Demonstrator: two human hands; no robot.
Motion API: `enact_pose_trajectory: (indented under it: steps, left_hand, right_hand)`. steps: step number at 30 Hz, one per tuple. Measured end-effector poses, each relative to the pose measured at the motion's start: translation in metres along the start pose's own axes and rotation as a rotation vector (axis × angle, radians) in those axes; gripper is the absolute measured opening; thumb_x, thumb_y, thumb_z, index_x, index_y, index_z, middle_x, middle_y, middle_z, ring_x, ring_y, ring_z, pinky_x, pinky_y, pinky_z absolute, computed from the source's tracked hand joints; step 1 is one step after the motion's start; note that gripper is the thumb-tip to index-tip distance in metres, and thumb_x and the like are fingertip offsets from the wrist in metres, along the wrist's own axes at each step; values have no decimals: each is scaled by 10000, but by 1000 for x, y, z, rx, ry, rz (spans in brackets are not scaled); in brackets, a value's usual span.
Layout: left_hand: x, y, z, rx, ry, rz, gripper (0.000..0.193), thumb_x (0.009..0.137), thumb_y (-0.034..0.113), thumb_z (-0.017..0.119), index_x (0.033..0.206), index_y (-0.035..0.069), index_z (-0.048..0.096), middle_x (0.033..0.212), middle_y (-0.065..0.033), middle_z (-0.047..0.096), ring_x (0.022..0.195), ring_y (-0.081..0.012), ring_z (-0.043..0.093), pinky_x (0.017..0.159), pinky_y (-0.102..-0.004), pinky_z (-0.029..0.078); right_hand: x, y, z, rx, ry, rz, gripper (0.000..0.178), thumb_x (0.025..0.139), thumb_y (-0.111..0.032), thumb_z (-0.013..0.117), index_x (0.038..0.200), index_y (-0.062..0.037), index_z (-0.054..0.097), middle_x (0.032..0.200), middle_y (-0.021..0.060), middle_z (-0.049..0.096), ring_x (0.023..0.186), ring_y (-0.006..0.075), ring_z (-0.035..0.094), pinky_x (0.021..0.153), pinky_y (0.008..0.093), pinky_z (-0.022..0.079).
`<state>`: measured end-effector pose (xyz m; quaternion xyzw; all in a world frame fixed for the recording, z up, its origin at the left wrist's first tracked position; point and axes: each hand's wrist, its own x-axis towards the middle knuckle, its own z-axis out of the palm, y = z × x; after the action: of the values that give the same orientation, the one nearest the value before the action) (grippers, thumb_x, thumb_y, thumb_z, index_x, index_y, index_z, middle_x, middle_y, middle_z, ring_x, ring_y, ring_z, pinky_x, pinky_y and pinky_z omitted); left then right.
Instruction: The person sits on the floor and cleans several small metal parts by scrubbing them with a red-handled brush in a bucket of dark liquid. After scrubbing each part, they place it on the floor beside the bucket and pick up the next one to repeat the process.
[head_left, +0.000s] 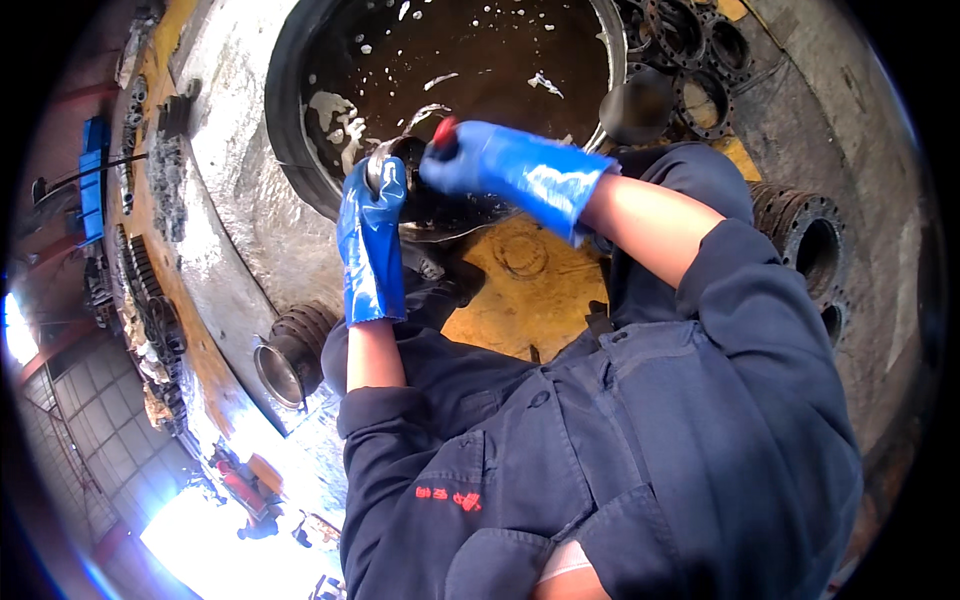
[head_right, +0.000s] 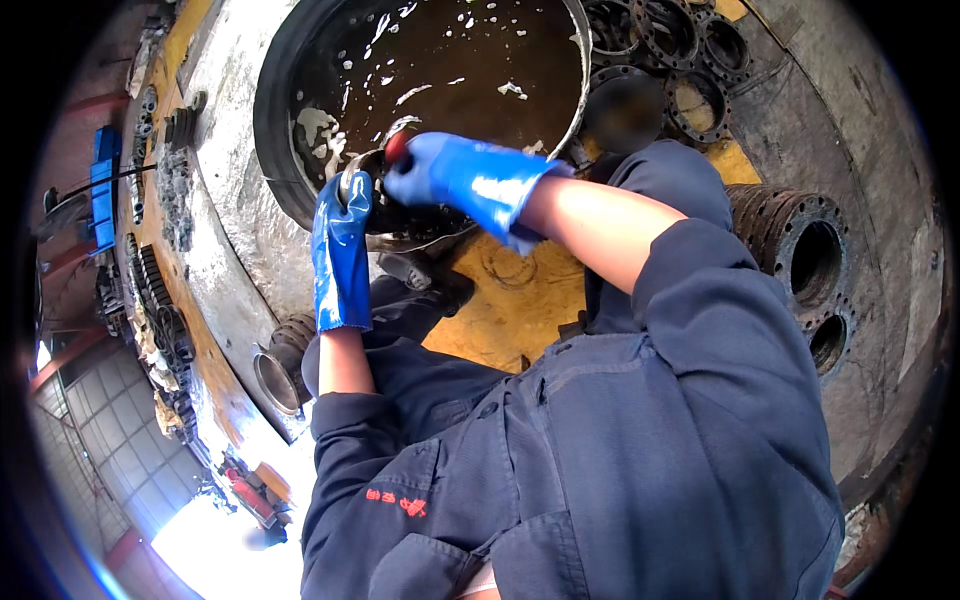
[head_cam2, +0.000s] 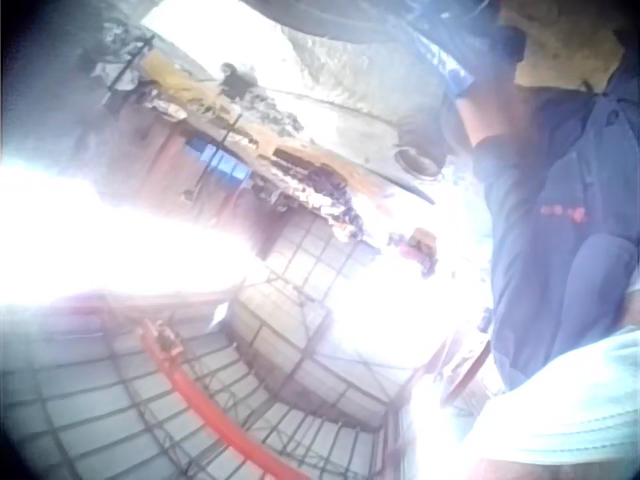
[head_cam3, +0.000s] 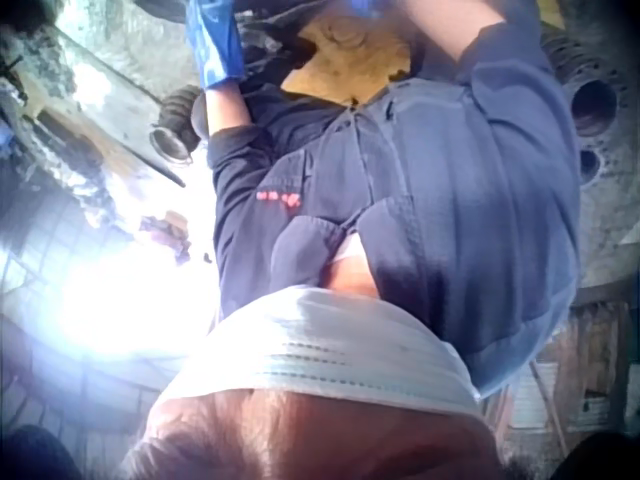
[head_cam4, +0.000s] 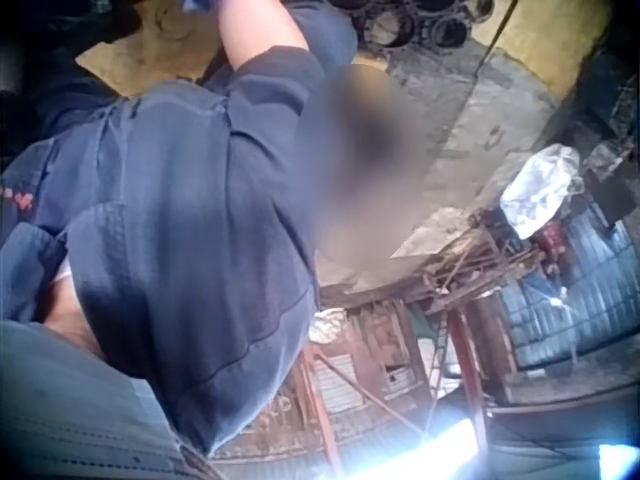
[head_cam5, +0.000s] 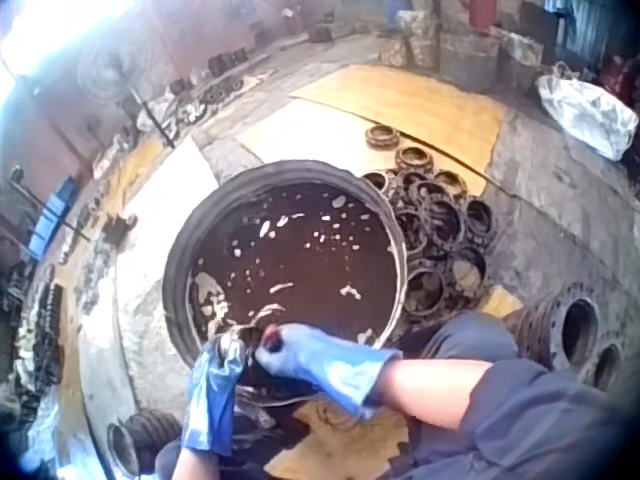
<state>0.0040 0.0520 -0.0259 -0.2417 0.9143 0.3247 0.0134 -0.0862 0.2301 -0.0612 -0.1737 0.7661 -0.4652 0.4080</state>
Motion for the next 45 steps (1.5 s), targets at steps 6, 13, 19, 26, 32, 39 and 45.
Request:
enact_pose_trajectory:
  steps: [6, 13, 19, 26, 32, 39, 45]
  left_hand:
    - [-8, 52, -32, -86, -170, 12, 583, 1008, 477, 664, 1339, -2, 659, 1224, -230, 716, 1174, -335, 677, 1030, -394, 493]
    - [64, 62, -41, 306, -515, -61, 605, 1015, 505, 643, 1258, -47, 699, 1165, -180, 754, 1060, -262, 686, 991, -350, 496]
    - [55, 95, -30, 375, -287, -99, 608, 1004, 512, 658, 1239, -46, 717, 1136, -163, 762, 1003, -243, 686, 969, -340, 499]
    - [48, 98, -31, 156, -378, -197, 611, 993, 513, 681, 1224, -51, 731, 1098, -141, 771, 937, -209, 682, 928, -327, 510]
    - [34, 6, -19, -393, -372, -160, 594, 1019, 459, 684, 1265, -82, 688, 1040, -99, 749, 939, -177, 680, 870, -303, 529]
    - [6, -18, 11, -52, 92, 149, 419, 992, 318, 711, 1171, -61, 712, 1002, -209, 756, 904, -255, 704, 843, -396, 555]
    - [12, -31, 11, -22, 90, 98, 512, 965, 419, 719, 1193, -40, 712, 1003, -187, 755, 942, -261, 720, 868, -397, 557]
  right_hand:
    - [-29, -13, 2, -373, 306, -237, 268, 882, -327, 731, 1104, -189, 794, 1092, 107, 782, 1064, 310, 742, 924, 378, 594]
    - [-6, 3, -19, -279, 202, 49, 340, 881, -425, 664, 1072, -173, 788, 1002, 132, 776, 1020, 333, 742, 864, 425, 571]
    - [-56, 3, -36, 703, -72, 16, 377, 900, -392, 692, 1091, -79, 779, 992, 125, 759, 938, 195, 706, 874, 333, 512]
    - [-10, -8, 0, -649, 179, -321, 290, 851, -321, 726, 1128, -243, 766, 1092, 40, 751, 1053, 262, 734, 854, 443, 576]
    - [-38, 6, -31, 416, -47, -144, 342, 930, -395, 698, 1065, -85, 747, 976, 85, 716, 910, 139, 646, 828, 334, 494]
    - [-13, -9, 1, -328, 130, -71, 325, 889, -381, 703, 1119, -157, 753, 1055, 131, 769, 986, 307, 743, 880, 436, 556]
    - [-4, -5, -15, -347, 296, -22, 314, 887, -411, 669, 1123, -238, 784, 1055, 50, 793, 991, 278, 761, 882, 436, 591]
